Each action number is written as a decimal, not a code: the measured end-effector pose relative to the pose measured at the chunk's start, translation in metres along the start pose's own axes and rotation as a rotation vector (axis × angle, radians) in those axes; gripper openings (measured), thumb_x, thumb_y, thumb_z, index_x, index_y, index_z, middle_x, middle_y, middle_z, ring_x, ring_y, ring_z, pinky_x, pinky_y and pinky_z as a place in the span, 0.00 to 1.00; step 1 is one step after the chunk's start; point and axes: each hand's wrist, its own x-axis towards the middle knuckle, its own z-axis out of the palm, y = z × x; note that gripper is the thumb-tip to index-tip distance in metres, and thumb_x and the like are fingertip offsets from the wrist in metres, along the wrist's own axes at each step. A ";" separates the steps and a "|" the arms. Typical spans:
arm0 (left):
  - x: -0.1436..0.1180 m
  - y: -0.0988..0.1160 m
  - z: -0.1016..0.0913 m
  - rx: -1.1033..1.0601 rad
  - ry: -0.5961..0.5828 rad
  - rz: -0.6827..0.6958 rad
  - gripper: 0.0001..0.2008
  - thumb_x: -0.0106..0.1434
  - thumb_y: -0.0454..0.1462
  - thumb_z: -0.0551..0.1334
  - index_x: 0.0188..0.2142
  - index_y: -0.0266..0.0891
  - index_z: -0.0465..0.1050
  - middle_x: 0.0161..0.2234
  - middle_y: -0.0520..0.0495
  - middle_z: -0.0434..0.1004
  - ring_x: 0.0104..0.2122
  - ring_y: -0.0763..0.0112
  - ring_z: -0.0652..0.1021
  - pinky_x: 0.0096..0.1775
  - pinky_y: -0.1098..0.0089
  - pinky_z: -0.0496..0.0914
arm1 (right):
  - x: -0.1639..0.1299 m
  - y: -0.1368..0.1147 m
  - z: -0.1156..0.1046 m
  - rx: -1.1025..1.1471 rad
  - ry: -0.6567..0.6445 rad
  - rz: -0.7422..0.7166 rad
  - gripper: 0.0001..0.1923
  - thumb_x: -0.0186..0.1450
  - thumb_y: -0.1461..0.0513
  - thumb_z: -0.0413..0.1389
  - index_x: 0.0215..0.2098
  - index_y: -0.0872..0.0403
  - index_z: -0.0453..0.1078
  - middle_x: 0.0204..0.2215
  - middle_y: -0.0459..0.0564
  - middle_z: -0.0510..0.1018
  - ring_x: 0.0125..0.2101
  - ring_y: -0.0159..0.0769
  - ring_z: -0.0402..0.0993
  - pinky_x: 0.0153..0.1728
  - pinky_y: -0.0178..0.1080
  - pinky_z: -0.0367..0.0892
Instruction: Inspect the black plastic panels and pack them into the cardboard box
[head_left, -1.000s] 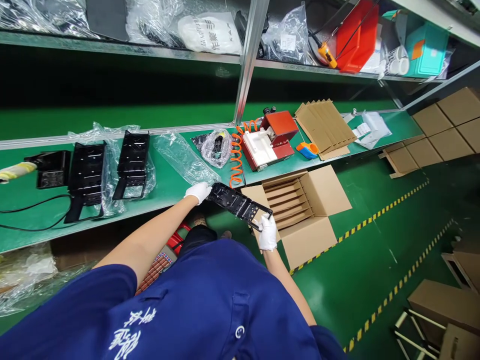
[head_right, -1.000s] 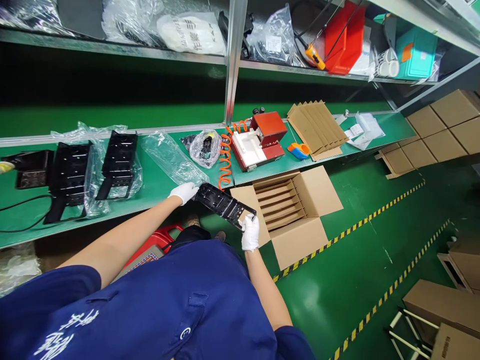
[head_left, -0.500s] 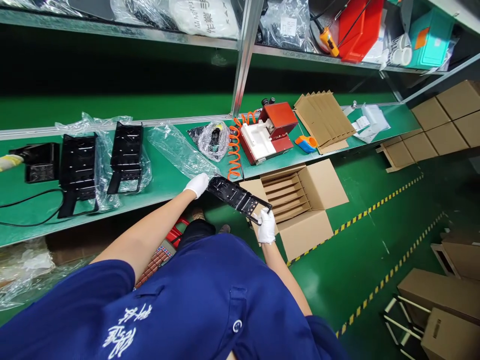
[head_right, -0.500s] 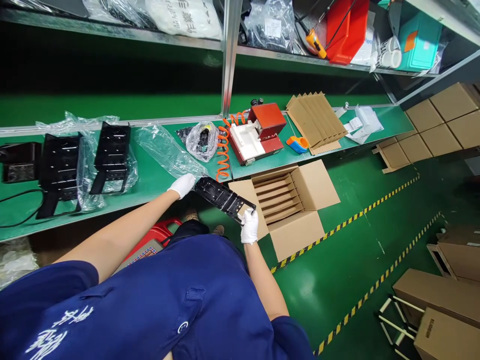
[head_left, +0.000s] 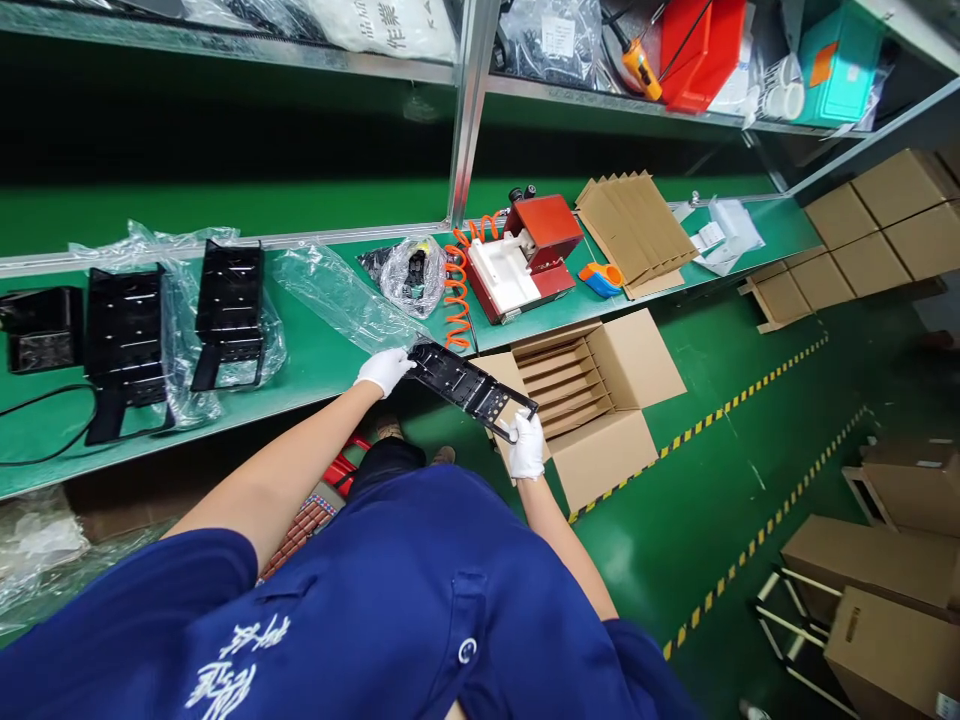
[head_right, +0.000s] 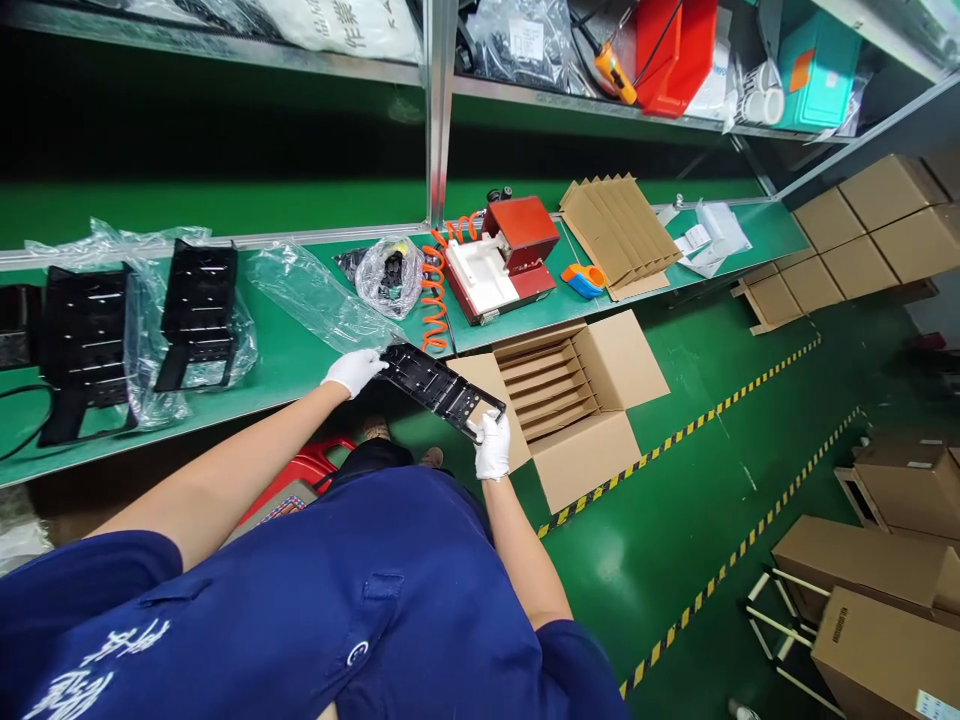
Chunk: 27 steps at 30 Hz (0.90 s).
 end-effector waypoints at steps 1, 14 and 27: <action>-0.002 0.000 -0.002 -0.007 0.019 0.015 0.18 0.69 0.47 0.54 0.37 0.39 0.76 0.38 0.38 0.81 0.41 0.56 0.80 0.40 0.64 0.69 | 0.000 0.000 0.000 0.000 -0.003 -0.002 0.13 0.57 0.56 0.60 0.33 0.49 0.59 0.13 0.30 0.58 0.15 0.25 0.53 0.42 0.44 0.76; -0.027 0.017 -0.006 -0.059 0.073 0.226 0.16 0.70 0.45 0.53 0.32 0.40 0.73 0.36 0.42 0.78 0.38 0.61 0.77 0.40 0.66 0.66 | 0.000 0.007 0.008 0.011 -0.013 -0.016 0.12 0.58 0.58 0.59 0.34 0.49 0.58 0.16 0.30 0.60 0.14 0.22 0.53 0.35 0.37 0.75; -0.088 0.076 0.013 -0.157 0.114 0.550 0.16 0.69 0.45 0.56 0.31 0.40 0.74 0.32 0.47 0.75 0.33 0.67 0.75 0.39 0.68 0.66 | 0.003 0.011 0.043 0.045 -0.079 -0.036 0.13 0.57 0.59 0.59 0.32 0.50 0.57 0.19 0.32 0.61 0.16 0.22 0.54 0.29 0.32 0.71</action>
